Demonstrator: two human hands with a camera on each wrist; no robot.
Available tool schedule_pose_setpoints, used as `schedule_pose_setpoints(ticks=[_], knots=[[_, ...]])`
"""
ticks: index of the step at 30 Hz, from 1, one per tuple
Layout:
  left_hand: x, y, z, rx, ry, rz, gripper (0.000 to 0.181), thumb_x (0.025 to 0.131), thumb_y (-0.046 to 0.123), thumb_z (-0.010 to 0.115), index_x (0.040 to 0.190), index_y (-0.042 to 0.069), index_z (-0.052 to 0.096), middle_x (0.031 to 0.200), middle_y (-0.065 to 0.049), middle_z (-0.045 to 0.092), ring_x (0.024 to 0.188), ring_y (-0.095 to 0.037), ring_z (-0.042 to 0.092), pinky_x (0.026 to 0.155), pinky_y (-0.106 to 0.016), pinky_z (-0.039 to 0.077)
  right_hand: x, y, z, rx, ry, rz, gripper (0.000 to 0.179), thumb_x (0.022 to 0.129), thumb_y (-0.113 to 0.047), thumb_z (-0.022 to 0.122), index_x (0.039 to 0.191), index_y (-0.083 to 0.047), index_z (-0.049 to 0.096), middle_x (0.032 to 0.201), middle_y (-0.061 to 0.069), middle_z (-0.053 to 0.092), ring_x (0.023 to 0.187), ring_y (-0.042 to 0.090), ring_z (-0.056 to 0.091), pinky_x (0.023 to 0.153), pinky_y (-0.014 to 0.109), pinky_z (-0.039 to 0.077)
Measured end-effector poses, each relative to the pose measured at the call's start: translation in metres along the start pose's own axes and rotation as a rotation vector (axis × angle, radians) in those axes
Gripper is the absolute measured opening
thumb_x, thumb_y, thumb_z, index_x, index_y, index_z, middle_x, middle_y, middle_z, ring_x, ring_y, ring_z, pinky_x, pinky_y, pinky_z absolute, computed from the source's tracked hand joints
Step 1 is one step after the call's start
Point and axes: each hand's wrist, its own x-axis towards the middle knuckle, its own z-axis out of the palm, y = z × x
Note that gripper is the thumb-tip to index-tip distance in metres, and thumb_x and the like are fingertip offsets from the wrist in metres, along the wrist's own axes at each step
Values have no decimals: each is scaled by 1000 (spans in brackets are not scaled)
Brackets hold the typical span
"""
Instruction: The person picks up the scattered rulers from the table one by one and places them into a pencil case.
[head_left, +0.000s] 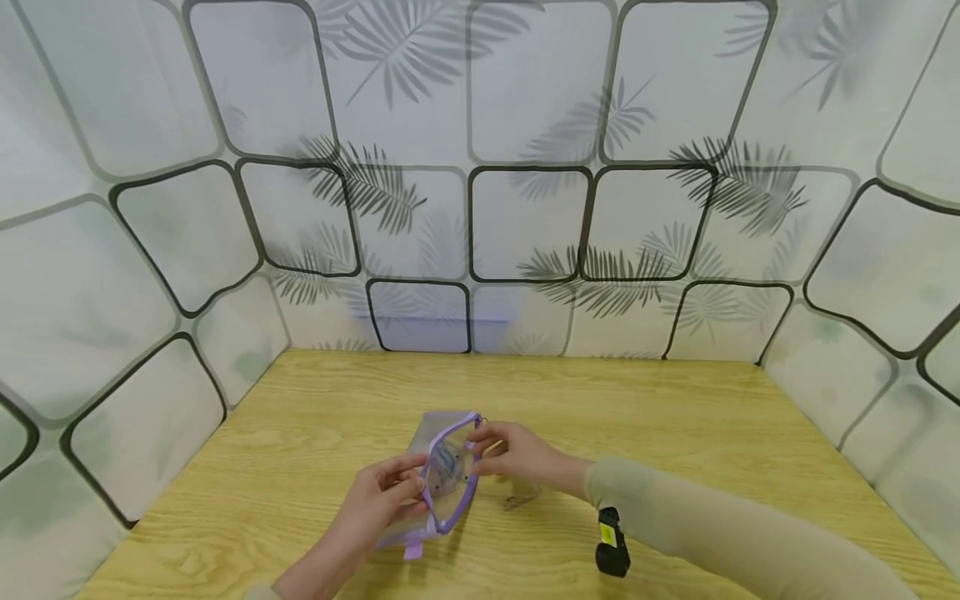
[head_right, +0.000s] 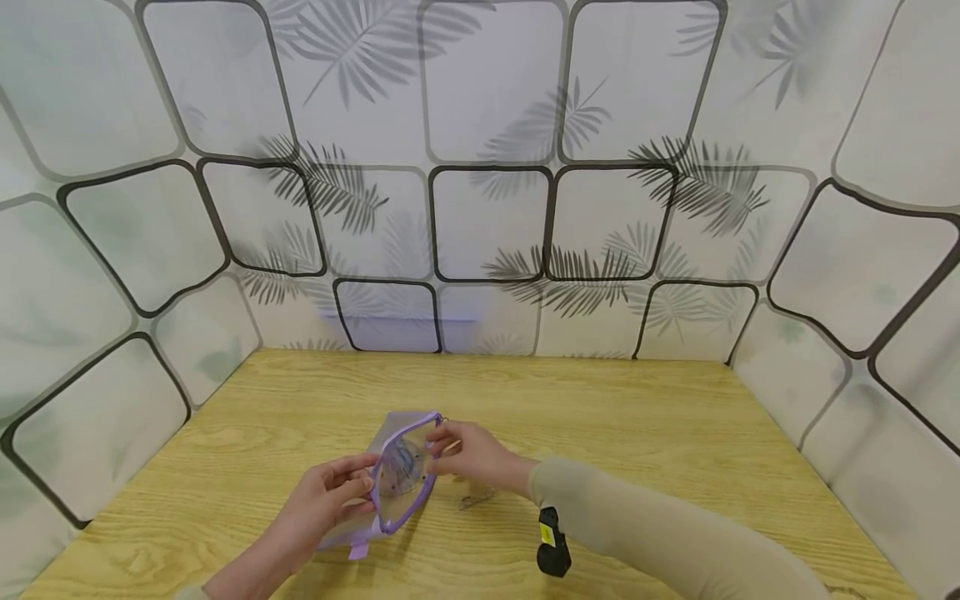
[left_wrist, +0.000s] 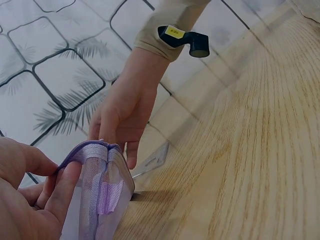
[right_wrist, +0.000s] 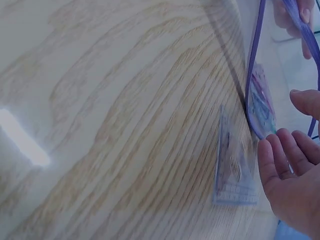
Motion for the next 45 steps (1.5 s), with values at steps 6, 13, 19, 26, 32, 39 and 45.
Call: schedule_pose_setpoints(ticks=[6, 13, 19, 26, 32, 39, 45], knots=[[1, 1, 0, -8, -2, 3, 49, 95, 5, 58, 139, -13, 45, 92, 1, 56, 85, -10, 60, 76, -18, 61, -4, 9, -10, -131, -18, -97, 40, 91, -13, 70, 128, 0, 60, 119, 19, 65, 103, 27, 64, 79, 29, 59], [0, 0, 0, -4, -7, 2, 49, 96, 5, 57, 140, -13, 44, 92, 2, 55, 85, -10, 59, 76, -19, 61, -8, 13, -23, -230, -88, -128, 38, 93, -17, 68, 130, -9, 60, 124, 11, 64, 115, 29, 59, 93, 32, 55], [1, 0, 0, -1, -5, -1, 49, 96, 5, 57, 140, -12, 45, 91, 2, 55, 85, -10, 58, 75, -19, 61, -6, 17, -32, -251, -124, -173, 39, 92, -13, 67, 130, -8, 60, 127, 11, 65, 121, 29, 59, 104, 45, 52], [1, 0, 0, -3, -10, -1, 49, 96, 6, 57, 140, -12, 44, 92, 2, 55, 85, -10, 58, 75, -19, 61, -7, 24, -33, -315, -156, -188, 38, 89, -13, 72, 126, -8, 62, 126, 8, 66, 119, 25, 60, 106, 41, 51], [2, 0, 0, -8, -12, -1, 50, 96, 6, 58, 140, -13, 44, 91, 3, 55, 84, -8, 58, 75, -18, 60, -10, 29, -36, -382, -165, -196, 38, 87, -13, 73, 124, -10, 64, 126, 4, 66, 122, 23, 60, 112, 43, 47], [2, 0, 0, -9, -15, -10, 50, 96, 6, 57, 140, -12, 44, 90, 3, 55, 83, -8, 57, 74, -18, 60, -13, 40, -45, -451, -195, -219, 40, 86, -15, 74, 124, -14, 66, 129, 0, 66, 124, 19, 58, 111, 35, 47], [2, 0, 0, -7, -22, -6, 50, 96, 7, 57, 141, -12, 43, 91, 3, 55, 83, -8, 57, 75, -18, 60, -17, 45, -54, -460, -243, -257, 45, 82, -12, 72, 127, -12, 66, 136, 8, 61, 127, 23, 56, 113, 35, 45]])
